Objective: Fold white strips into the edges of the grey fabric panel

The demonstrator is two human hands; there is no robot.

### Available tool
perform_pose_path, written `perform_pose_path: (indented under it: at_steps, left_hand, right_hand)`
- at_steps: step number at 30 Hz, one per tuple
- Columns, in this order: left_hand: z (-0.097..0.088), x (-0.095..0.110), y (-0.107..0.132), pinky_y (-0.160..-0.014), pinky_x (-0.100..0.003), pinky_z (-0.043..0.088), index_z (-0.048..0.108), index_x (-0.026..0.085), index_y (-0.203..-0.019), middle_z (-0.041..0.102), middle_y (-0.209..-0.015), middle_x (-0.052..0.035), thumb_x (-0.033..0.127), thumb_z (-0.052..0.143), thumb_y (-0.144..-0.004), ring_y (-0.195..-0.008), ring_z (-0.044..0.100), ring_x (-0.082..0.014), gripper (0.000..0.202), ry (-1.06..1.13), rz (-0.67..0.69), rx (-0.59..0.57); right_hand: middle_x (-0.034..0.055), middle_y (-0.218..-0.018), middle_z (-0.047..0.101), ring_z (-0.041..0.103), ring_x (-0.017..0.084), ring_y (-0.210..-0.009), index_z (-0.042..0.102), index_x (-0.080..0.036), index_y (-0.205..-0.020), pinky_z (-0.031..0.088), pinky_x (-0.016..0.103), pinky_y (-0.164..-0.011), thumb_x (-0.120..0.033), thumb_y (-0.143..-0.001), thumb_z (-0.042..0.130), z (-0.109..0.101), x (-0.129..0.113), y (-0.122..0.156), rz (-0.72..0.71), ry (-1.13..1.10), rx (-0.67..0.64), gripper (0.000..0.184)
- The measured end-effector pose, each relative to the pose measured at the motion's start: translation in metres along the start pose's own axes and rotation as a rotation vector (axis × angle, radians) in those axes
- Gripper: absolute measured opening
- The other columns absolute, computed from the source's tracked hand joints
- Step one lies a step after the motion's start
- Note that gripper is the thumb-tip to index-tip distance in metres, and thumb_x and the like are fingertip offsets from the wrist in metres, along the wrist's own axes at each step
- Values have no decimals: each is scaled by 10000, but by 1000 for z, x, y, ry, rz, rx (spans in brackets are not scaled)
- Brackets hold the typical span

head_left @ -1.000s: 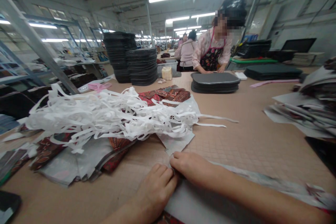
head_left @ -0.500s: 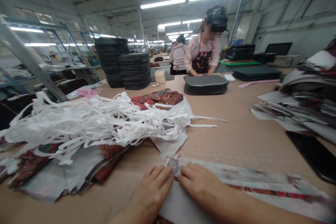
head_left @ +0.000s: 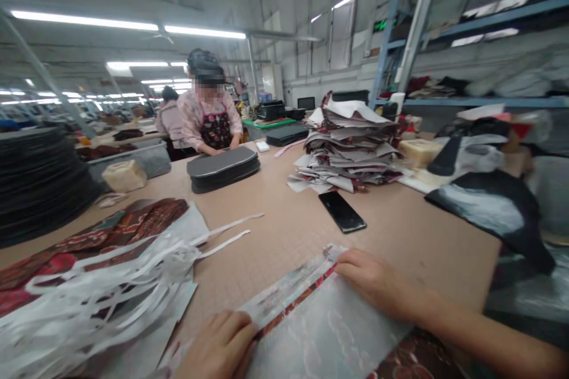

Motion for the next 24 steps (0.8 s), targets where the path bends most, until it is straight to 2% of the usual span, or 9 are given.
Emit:
perform_pose_path:
  at_steps: [2, 4, 6, 8, 12, 16, 21, 24]
  left_hand:
    - [25, 15, -41, -644, -252, 473, 579, 209, -1030, 624, -871, -21, 206, 393, -942, -742, 575, -156, 205, 100, 26, -9]
    - [53, 27, -77, -674, -285, 481, 583, 199, -1028, 613, -906, -31, 155, 424, -918, -781, 565, -176, 198, 181, 28, -60]
    - [78, 33, -105, -689, -317, 486, 598, 188, -995, 602, -903, -39, 138, 445, -906, -792, 558, -193, 184, 219, -3, -110]
    - [95, 36, -123, -683, -344, 489, 616, 173, -944, 593, -874, -52, 136, 450, -899, -783, 551, -210, 176, 216, -24, -138]
    - [108, 38, -135, -666, -359, 486, 624, 155, -936, 575, -851, -76, 148, 419, -907, -771, 536, -222, 207, 210, -19, -124]
    - [108, 37, -133, -691, -357, 486, 602, 143, -1023, 567, -884, -89, 127, 416, -902, -798, 527, -221, 222, 231, -35, -92]
    - [111, 41, -133, -682, -380, 484, 579, 129, -1097, 558, -890, -100, 115, 424, -886, -788, 508, -233, 263, 135, -27, -113]
    - [113, 44, -134, -682, -379, 486, 566, 113, -1126, 559, -888, -100, 87, 439, -866, -790, 504, -234, 291, 86, -11, -125]
  right_hand:
    - [94, -961, 580, 521, 187, -901, 609, -139, -937, 441, 323, -807, -112, -922, 352, -7, 15, 4, 55, -73, 66, 259]
    - [76, -940, 585, 528, 176, -894, 600, -147, -951, 439, 312, -809, -115, -909, 379, -9, 28, 6, 102, -142, 131, 227]
    - [60, -895, 591, 536, 169, -853, 597, -145, -923, 441, 302, -782, -105, -887, 415, -6, 41, 6, 165, -178, 169, 190]
    - [46, -870, 593, 535, 164, -829, 601, -144, -888, 437, 288, -766, -88, -863, 453, 0, 48, 3, 179, -196, 168, 160]
    - [55, -891, 585, 528, 166, -865, 636, -133, -866, 423, 275, -788, -73, -860, 490, 10, 47, -8, 147, -155, 99, 158]
    - [65, -869, 589, 536, 164, -848, 655, -106, -834, 415, 259, -771, -73, -861, 523, 11, 53, -14, 233, -137, 55, 138]
    - [46, -876, 610, 547, 145, -848, 650, -119, -845, 405, 232, -776, -71, -840, 544, 8, 58, -18, 286, -158, 27, 117]
    - [46, -855, 619, 556, 153, -813, 645, -124, -827, 399, 236, -724, -147, -837, 571, 5, 59, -21, 331, -147, 6, 78]
Point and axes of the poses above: each hand's wrist, its own y-axis away from the middle knuckle, its own z-axis out of the palm, x = y × z, the point moved 9 cm from there along -y, towards the middle knuckle
